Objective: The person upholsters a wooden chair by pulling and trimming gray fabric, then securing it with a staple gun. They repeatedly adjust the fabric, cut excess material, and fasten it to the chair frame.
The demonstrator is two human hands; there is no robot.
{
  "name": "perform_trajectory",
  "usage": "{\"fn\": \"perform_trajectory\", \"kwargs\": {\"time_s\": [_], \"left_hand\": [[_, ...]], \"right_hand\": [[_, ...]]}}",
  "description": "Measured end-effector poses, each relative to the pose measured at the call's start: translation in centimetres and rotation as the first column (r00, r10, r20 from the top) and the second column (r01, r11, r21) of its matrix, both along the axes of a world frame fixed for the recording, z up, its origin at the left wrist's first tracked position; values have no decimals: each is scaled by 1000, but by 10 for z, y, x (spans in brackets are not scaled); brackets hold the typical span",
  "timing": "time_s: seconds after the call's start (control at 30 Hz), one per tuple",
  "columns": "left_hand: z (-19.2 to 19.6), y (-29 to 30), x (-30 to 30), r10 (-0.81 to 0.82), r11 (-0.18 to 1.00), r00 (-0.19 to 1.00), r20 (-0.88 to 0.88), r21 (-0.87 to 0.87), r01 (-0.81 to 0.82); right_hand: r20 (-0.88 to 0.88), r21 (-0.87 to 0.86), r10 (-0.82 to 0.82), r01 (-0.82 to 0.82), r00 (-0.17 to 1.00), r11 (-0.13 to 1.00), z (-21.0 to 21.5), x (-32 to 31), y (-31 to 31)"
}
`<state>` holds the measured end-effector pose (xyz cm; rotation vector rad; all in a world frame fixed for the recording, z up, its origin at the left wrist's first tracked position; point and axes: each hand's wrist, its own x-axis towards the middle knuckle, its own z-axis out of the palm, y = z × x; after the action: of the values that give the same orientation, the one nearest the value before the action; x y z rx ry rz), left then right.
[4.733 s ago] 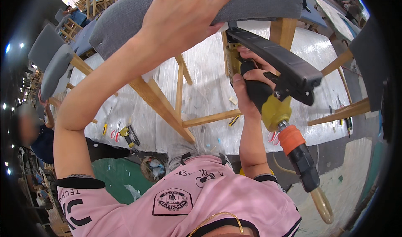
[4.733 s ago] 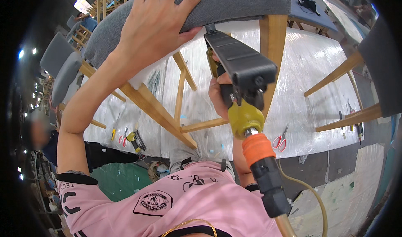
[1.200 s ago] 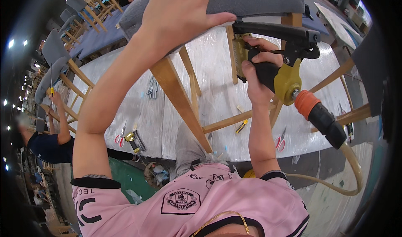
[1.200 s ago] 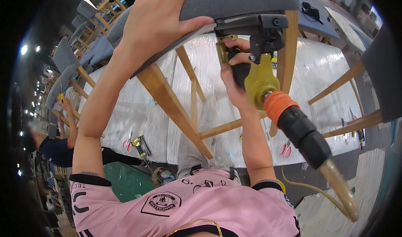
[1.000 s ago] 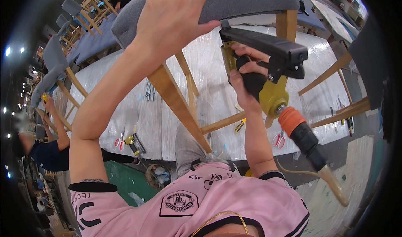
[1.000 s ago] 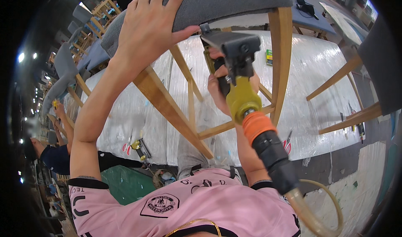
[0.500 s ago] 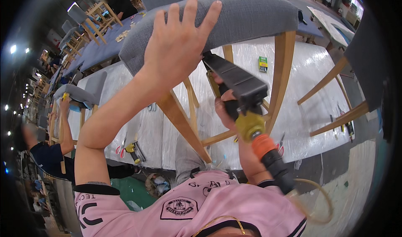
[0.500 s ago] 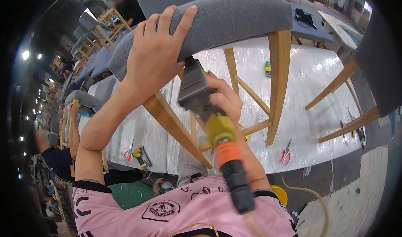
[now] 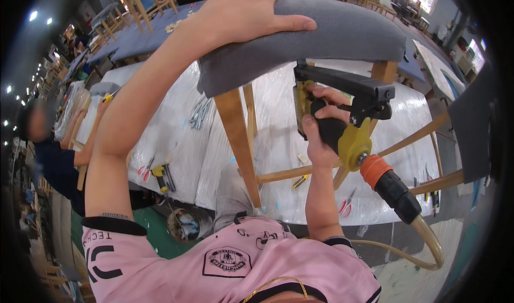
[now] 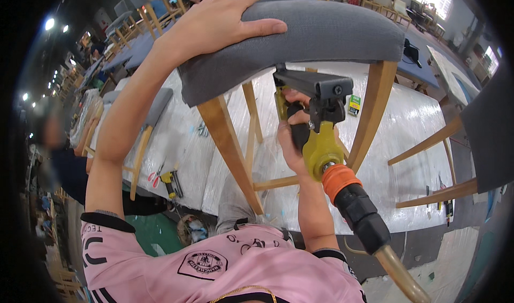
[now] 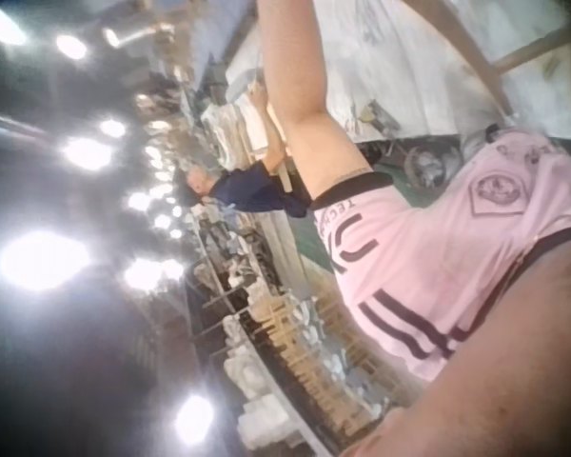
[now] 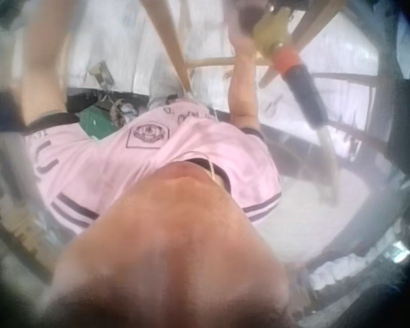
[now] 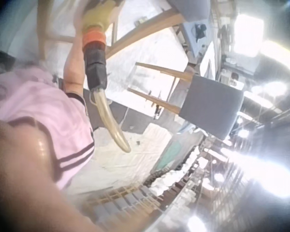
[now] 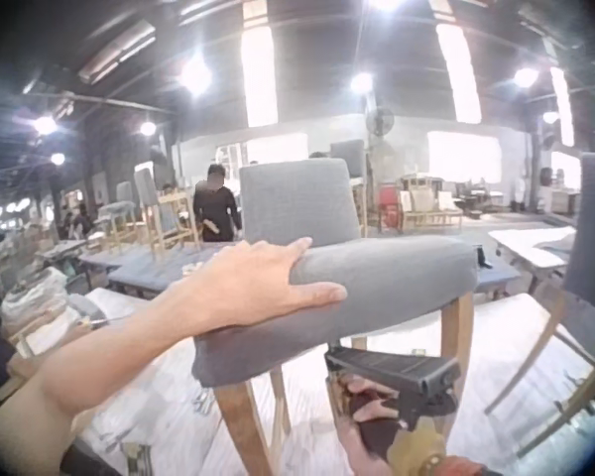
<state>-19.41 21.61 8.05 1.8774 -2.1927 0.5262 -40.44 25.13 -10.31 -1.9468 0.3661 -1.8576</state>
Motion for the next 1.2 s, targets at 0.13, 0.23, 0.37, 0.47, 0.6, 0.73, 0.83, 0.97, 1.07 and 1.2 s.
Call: {"fn": "perform_trajectory", "kwargs": {"time_s": [0.13, 0.23, 0.37, 0.47, 0.6, 0.73, 0.83, 0.97, 1.07, 1.2], "left_hand": [[-2, 26, -7, -142, 987, 989, 28, -65, 144], [-19, 37, -8, -171, 946, 959, 226, -236, 224], [-35, 39, -4, -114, 864, 906, 407, -409, 293], [-31, 44, -9, -112, 892, 906, 407, -361, 273], [-48, 41, -11, -15, 871, 889, 457, -431, 236], [-52, 51, -20, -22, 878, 915, 402, -431, 210], [-52, 55, -21, -15, 885, 905, 426, -416, 211], [-53, 51, -20, 60, 852, 866, 497, -477, 215], [-49, 54, -21, -20, 872, 900, 436, -433, 229], [-49, 55, -19, -68, 871, 910, 408, -420, 254]], "right_hand": [[65, 9, 49, -50, 997, 999, 2, 9, -9], [114, 0, 110, -110, 987, 994, -2, 13, -17], [126, 51, 61, -68, 990, 996, -6, 19, -3], [39, -20, 39, -39, 998, 999, -9, 18, 2], [14, -3, 24, -24, 1000, 1000, -9, 23, 10], [145, 34, 56, -61, 988, 998, -14, 31, 14], [55, 36, 49, -51, 997, 998, -20, 27, 18], [-108, 223, -81, 103, 991, 969, -23, 30, 35], [11, 229, -14, 11, 1000, 973, -24, 35, 34], [65, 121, 49, -57, 997, 991, -12, 28, 30]]}}
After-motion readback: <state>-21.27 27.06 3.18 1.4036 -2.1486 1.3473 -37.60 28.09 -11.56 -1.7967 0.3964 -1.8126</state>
